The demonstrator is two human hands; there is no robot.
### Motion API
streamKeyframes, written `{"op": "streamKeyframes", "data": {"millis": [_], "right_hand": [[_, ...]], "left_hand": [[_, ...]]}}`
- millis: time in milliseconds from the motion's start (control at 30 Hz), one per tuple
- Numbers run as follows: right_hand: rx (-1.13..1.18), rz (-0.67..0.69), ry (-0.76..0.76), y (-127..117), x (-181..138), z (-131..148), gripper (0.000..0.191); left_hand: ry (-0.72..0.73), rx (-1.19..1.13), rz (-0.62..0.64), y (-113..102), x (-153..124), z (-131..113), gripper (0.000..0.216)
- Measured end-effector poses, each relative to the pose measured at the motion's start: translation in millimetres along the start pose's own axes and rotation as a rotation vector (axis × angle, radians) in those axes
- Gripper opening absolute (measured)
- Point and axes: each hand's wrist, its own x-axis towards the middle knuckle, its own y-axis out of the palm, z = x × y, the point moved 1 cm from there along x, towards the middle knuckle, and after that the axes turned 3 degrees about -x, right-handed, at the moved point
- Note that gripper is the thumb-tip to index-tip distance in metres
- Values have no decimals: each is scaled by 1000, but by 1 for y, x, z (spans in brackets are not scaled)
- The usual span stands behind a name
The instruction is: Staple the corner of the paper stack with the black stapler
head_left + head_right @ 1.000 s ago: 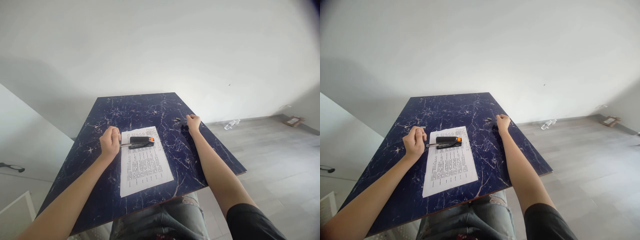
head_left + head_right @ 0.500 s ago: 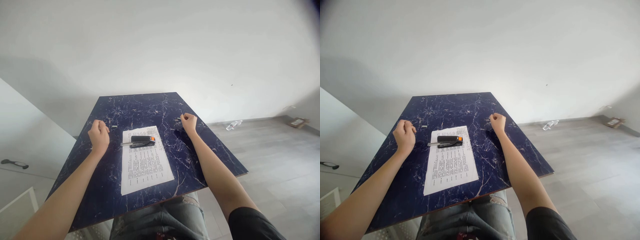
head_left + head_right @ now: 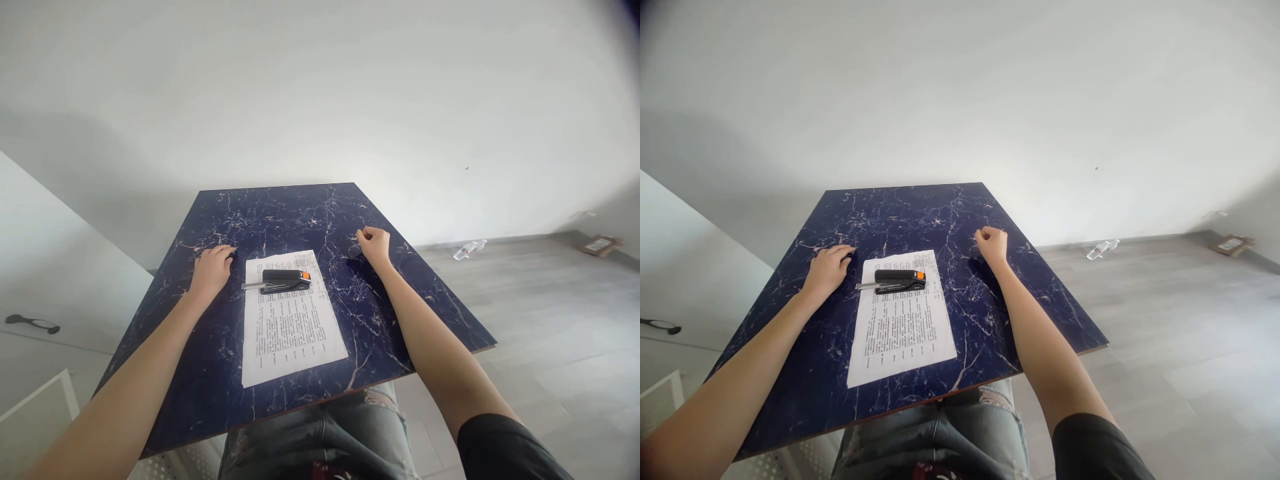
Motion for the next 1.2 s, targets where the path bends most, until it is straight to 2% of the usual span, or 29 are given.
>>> {"op": "streamKeyframes", "data": {"millis": [133, 267, 467, 600, 1200], "right_hand": [[22, 3, -3, 0, -1, 1, 37], [27, -43, 31, -2, -1, -1, 38], [11, -172, 178, -6, 0, -9, 39], [13, -212, 241, -8, 0, -12, 37], [48, -112, 139, -5, -1, -1, 41]], "left_hand": [[38, 25, 0, -1, 1, 3, 32], [53, 50, -15, 2, 2, 7, 34], [44, 47, -15, 4, 2, 10, 31], [38, 52, -17, 4, 3, 10, 28], [-4, 65, -28, -2, 0, 0, 23]]}}
